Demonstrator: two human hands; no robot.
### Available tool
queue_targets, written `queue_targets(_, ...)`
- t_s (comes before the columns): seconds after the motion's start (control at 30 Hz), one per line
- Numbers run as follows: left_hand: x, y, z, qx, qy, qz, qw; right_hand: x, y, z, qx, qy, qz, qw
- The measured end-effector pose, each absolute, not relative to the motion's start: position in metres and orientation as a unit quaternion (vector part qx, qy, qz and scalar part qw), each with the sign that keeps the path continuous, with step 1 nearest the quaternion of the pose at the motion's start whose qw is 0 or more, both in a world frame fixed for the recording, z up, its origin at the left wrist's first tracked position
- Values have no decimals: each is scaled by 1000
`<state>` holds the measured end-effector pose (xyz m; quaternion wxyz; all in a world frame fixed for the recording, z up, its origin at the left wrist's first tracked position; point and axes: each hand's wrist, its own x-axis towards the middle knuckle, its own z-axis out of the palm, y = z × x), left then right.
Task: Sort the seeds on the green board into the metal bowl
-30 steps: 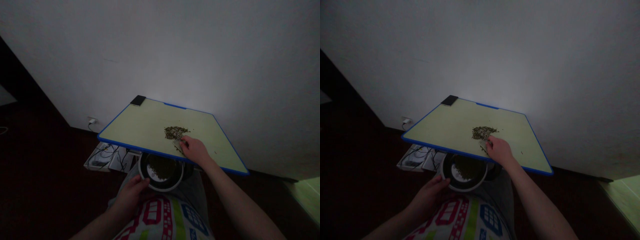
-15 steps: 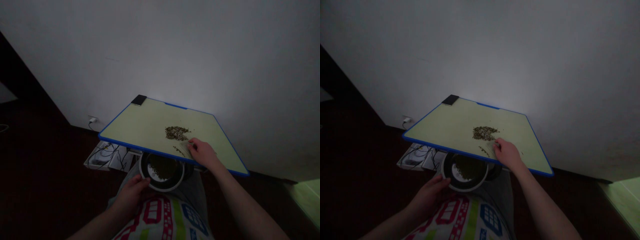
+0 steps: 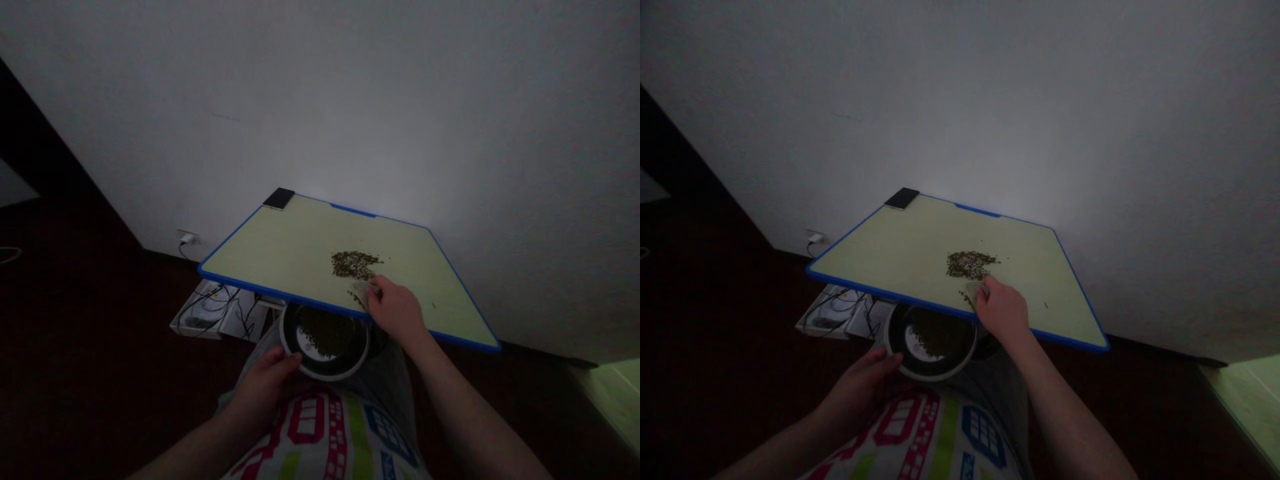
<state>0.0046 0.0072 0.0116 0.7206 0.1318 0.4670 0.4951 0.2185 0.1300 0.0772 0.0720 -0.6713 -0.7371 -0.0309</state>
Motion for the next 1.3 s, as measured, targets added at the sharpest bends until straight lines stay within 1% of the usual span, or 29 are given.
queue_targets(0.43,5,7,12,138,463,496,722,202,129,73,-623,-775,-22,103)
queue_targets(0.77,5,7,12,134,471,497,717,197,124,71,-550,-821,56,143)
queue_targets(0.97,5,6,13,139,472,494,717,194,123,71,-539,-824,78,160)
queue_targets(1.13,5,7,12,140,476,495,713,194,125,72,-498,-845,102,165)
queue_targets(1.3,5,8,13,131,484,498,708,205,135,76,-512,-828,122,191)
